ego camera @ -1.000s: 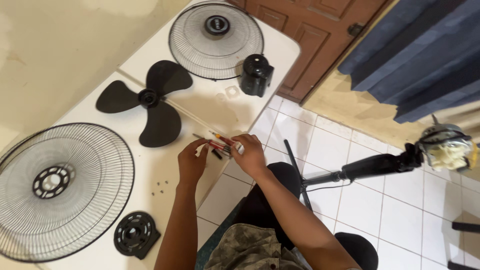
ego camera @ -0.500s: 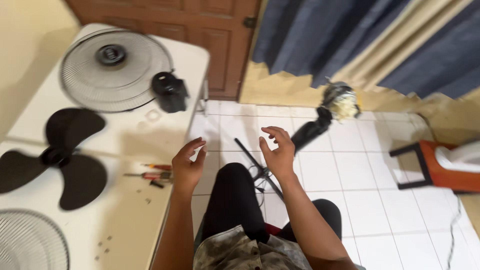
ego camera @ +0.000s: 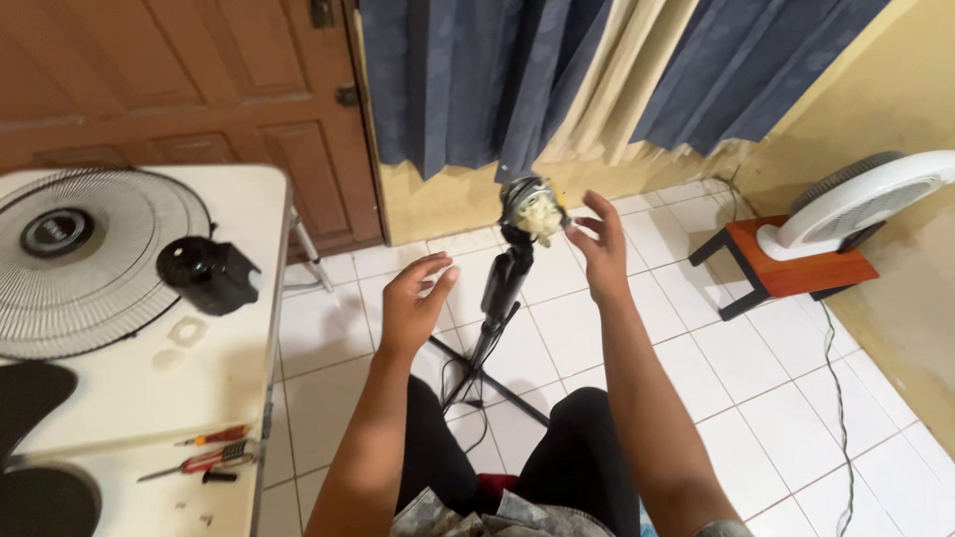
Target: The person uses a screwdriver to adjust or tighten components inside the exposed motor housing of a standing fan. They repeatedly insert the screwdriver into the motor assembly and turn it while holding the housing steady.
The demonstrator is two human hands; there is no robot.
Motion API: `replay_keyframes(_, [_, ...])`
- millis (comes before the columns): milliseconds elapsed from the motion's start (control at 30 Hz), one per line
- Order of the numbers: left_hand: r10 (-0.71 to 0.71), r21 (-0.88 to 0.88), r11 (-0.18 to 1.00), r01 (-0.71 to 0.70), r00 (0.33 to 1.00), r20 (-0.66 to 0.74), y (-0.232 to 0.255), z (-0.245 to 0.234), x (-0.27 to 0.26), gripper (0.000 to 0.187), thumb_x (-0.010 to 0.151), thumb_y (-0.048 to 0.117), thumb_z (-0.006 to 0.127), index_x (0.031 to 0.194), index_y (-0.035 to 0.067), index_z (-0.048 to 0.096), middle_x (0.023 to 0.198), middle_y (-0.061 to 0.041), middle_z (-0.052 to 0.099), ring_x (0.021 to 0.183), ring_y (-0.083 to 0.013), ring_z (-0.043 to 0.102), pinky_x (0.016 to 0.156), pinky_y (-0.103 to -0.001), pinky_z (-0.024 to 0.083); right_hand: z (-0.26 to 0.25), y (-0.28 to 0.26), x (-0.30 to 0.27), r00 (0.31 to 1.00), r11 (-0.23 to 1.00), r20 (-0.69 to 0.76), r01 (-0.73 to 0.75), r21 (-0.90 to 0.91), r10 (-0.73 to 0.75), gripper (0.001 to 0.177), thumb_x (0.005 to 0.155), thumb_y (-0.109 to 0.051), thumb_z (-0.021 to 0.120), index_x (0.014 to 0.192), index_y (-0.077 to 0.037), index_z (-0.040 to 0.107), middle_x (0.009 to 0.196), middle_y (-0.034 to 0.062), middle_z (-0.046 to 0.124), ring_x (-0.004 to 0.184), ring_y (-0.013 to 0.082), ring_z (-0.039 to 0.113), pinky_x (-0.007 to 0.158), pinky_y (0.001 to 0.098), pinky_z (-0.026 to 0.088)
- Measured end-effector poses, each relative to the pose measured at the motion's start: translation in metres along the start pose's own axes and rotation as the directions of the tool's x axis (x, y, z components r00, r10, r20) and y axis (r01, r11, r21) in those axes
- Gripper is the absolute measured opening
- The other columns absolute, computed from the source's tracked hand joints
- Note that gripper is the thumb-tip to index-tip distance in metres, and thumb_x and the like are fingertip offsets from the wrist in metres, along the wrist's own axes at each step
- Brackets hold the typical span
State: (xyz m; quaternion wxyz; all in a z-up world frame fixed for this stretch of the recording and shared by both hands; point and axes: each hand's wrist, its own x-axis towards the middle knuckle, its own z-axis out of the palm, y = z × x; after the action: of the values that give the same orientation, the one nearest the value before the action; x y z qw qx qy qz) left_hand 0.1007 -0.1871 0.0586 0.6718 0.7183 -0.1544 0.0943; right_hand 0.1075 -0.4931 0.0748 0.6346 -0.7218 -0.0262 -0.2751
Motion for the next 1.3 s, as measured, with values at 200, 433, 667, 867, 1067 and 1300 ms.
replay_keyframes(200, [-0.024,-0.086,0.996,0.034,0.994,0.11,0.013,0.059,0.051,0.054,0.091,0.034,0.074,0.136,0.007,0.061,0.136,-0.011,0.068,0.12,-0.0243,0.068,0.089,-0.034,0.057,-0.011,0.018,0.053,0.897,0.929,0.299,-0.362,0.077,0.325,0.066,0.098,-0.037,0.059,0.155,-0.009,0.041,0.158,0.0089,0.047,0.14,0.0236,0.048,0.106,0.0421,0.049])
replay_keyframes(433, [0.058,0.023,0.998,-0.062,0.989,0.138,0.006,0.095,0.091,0.058,0.095,0.032,0.071,0.145,0.008,0.053,0.147,-0.016,0.056,0.132,-0.0304,0.056,0.106,-0.038,0.046,0.001,0.005,0.053,0.87,0.906,0.319,-0.417,0.068,0.377,0.059,0.097,-0.034,0.062,0.148,-0.007,0.052,0.137,0.0106,0.064,0.121,0.0242,0.064,0.094,0.0438,0.059])
replay_keyframes(667, [0.004,-0.108,0.994,0.018,0.979,0.206,-0.022,0.096,0.104,0.04,0.103,0.019,0.058,0.143,0.015,0.061,0.143,-0.014,0.065,0.133,-0.0229,0.061,0.112,-0.032,0.044,0.01,0.01,0.04,0.894,0.915,0.247,-0.399,0.055,0.374,0.049,0.097,-0.027,0.066,0.141,-0.007,0.059,0.124,0.0072,0.069,0.106,0.0178,0.069,0.085,0.0379,0.063])
replay_keyframes(867, [-0.019,-0.195,0.977,0.082,0.951,0.308,-0.023,0.087,0.104,0.043,0.101,0.014,0.061,0.144,0.015,0.06,0.145,-0.013,0.064,0.132,-0.022,0.06,0.111,-0.031,0.044,0.01,0.02,0.036,0.926,0.94,0.211,-0.334,0.07,0.313,0.041,0.101,-0.019,0.063,0.138,-0.003,0.062,0.117,0.0087,0.069,0.098,0.0176,0.068,0.081,0.0381,0.064])
replay_keyframes(1067, [0.033,-0.253,0.965,0.068,0.926,0.376,-0.023,0.083,0.098,0.068,0.086,0.019,0.076,0.149,0.014,0.05,0.16,-0.009,0.041,0.143,-0.0225,0.046,0.11,-0.036,0.048,0.006,0.021,0.035,0.902,0.914,0.247,-0.389,0.116,0.353,0.041,0.102,-0.01,0.052,0.141,-0.003,0.059,0.122,0.0082,0.069,0.099,0.0168,0.068,0.084,0.0372,0.064])
replay_keyframes(1300, [0.163,-0.251,0.965,-0.071,0.916,0.367,-0.024,0.086,0.101,0.085,0.077,0.021,0.091,0.149,0.009,0.049,0.154,-0.013,0.052,0.14,-0.0225,0.053,0.116,-0.036,0.044,0.001,0.02,0.026,0.875,0.873,0.37,-0.417,0.254,0.311,0.071,0.081,0.001,0.045,0.151,-0.004,0.048,0.143,0.014,0.054,0.11,0.0224,0.066,0.099,0.0409,0.058])
